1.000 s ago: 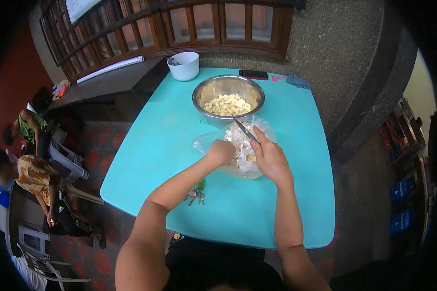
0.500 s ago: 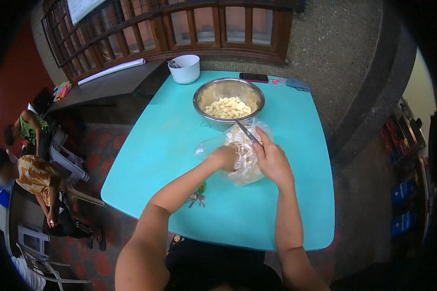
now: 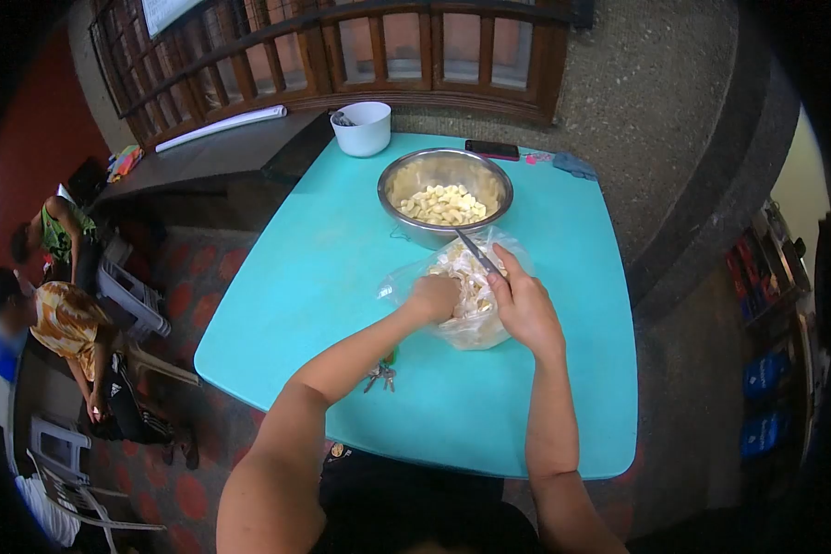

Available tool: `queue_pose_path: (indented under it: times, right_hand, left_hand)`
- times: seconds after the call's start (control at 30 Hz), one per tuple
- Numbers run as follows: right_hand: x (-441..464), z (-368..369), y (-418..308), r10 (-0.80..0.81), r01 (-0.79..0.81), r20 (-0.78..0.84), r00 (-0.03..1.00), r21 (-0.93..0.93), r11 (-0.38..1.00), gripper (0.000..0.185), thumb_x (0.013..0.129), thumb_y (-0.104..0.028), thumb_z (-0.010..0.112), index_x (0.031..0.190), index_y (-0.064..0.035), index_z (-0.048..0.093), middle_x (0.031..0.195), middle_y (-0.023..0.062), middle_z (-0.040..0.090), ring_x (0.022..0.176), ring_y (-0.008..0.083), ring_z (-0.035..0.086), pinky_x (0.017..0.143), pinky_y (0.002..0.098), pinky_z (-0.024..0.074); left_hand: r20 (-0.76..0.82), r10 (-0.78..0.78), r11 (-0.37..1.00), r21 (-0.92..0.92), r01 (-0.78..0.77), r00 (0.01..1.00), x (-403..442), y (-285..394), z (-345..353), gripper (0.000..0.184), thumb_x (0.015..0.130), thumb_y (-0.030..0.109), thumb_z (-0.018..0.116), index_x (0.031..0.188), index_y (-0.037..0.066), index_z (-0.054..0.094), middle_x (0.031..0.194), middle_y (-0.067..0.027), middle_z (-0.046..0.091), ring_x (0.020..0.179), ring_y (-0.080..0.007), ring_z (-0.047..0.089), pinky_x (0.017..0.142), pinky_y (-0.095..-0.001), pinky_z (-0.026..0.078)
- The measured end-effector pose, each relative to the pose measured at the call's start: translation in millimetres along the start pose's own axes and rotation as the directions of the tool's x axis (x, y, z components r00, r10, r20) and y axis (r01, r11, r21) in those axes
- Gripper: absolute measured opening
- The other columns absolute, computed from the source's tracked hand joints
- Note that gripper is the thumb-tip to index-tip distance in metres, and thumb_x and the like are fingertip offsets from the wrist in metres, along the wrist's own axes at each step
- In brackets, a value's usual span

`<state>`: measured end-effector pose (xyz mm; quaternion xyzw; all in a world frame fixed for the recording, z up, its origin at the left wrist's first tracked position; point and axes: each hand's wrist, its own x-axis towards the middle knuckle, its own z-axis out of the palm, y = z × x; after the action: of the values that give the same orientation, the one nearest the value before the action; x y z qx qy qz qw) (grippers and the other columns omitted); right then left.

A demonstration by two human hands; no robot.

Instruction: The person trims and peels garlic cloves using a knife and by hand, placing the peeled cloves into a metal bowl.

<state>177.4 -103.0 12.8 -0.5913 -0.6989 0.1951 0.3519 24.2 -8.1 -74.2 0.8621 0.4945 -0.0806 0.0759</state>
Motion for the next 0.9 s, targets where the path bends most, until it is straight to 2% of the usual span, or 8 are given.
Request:
queue_pose_path:
  times: [0.07,0.17,0.27,0.37,0.47,0.57,0.77,0.9]
  right_hand:
    - [0.2,-1.3,-0.6,0.009,-0.009,0.014,1.0,0.0,1.0,0.044,0.091,-0.023,0.046,0.131,-0.0066,0.042,0.09,0.0275,0.062,0.087,0.0432,0.059,0.078,0.049,0.045]
    - [-0.6,-5.0,-0.2,0.019,-0.018,-0.014,1.0,0.01,1.0,0.043,0.091,-0.023,0.046,0.131,-0.0064,0.042,0.09,0.0278,0.062,0.087,0.0438,0.059,0.077,0.0494,0.0451]
    - [-1.7,-5.8,2.6,0.009,-0.008,-0.035,0.999,0.014,1.0,0.043,0.091,-0.023,0.046,0.131,-0.0063,0.041,0.09,0.0279,0.062,0.086,0.0441,0.059,0.076,0.0494,0.0452]
    - [0.3,-5.9,2.7,-0.002,0.003,-0.035,0.999,0.017,1.0,0.044,0.091,-0.022,0.046,0.131,-0.0062,0.041,0.09,0.0279,0.062,0.085,0.0443,0.059,0.075,0.0493,0.0453]
    - [1.9,-4.6,3.8,-0.011,0.011,-0.033,0.999,0.025,1.0,0.043,0.091,-0.022,0.047,0.131,-0.0059,0.042,0.089,0.0279,0.062,0.084,0.0442,0.059,0.075,0.049,0.0456]
    - [2.4,-4.3,4.4,-0.004,0.005,-0.027,1.0,0.039,0.999,0.043,0.09,-0.021,0.047,0.131,-0.0057,0.042,0.087,0.0276,0.062,0.083,0.0439,0.059,0.074,0.0487,0.0457]
    - [2.4,-5.4,2.2,0.014,-0.013,-0.015,1.0,0.061,0.998,0.043,0.09,-0.02,0.048,0.13,-0.0046,0.043,0.083,0.0261,0.062,0.08,0.0428,0.06,0.072,0.0479,0.0455]
    - [3.4,0.2,5.3,-0.017,0.019,-0.012,1.0,0.174,0.985,0.042,0.09,-0.019,0.05,0.129,-0.0038,0.044,0.075,0.0226,0.062,0.071,0.0369,0.061,0.067,0.0432,0.0458]
  left_hand:
    - [-0.056,-0.007,0.999,0.034,0.009,0.998,0.9,4.5,2.8,0.026,0.073,0.012,0.061,0.097,0.002,0.062,0.1,-0.0173,0.064,0.096,-0.0298,0.062,0.078,-0.0401,0.051]
    - [-0.229,-0.03,0.999,-0.04,0.021,0.973,12.8,-10.7,19.9,0.021,0.071,0.011,0.062,0.091,0.003,0.063,0.093,-0.0166,0.065,0.091,-0.0347,0.062,0.077,-0.042,0.051]
    - [-0.22,0.024,0.995,-0.088,-0.044,0.975,4.7,-19.5,-3.1,0.025,0.069,0.008,0.062,0.094,0.005,0.062,0.092,-0.0173,0.065,0.092,-0.036,0.062,0.078,-0.0423,0.05]
    - [-0.256,0.152,0.965,-0.173,-0.2,0.955,3.9,-30.5,-24.9,0.029,0.069,0.002,0.06,0.098,0.005,0.059,0.096,-0.0188,0.064,0.09,-0.0377,0.061,0.076,-0.0428,0.05]
    - [-0.254,0.221,0.888,-0.346,-0.302,0.942,-15.9,-27.2,-51.8,0.028,0.072,-0.003,0.057,0.099,0.004,0.055,0.095,-0.0193,0.063,0.088,-0.0378,0.061,0.073,-0.0437,0.049]
    - [-0.255,0.163,0.852,-0.451,-0.266,0.953,-28.2,-21.1,-61.1,0.023,0.075,-0.004,0.053,0.098,0.001,0.053,0.092,-0.0178,0.063,0.086,-0.0333,0.063,0.071,-0.042,0.049]
    - [-0.184,0.086,0.734,-0.653,-0.187,0.979,-44.0,-12.1,-74.5,0.024,0.073,-0.004,0.059,0.097,-0.002,0.055,0.089,-0.0131,0.062,0.078,-0.025,0.064,0.069,-0.0356,0.051]
    - [-0.495,0.186,0.691,-0.548,-0.471,0.849,-37.5,-16.6,-59.8,0.022,0.071,-0.002,0.064,0.094,-0.003,0.062,0.09,-0.0144,0.061,0.08,-0.0275,0.063,0.072,-0.0349,0.051]
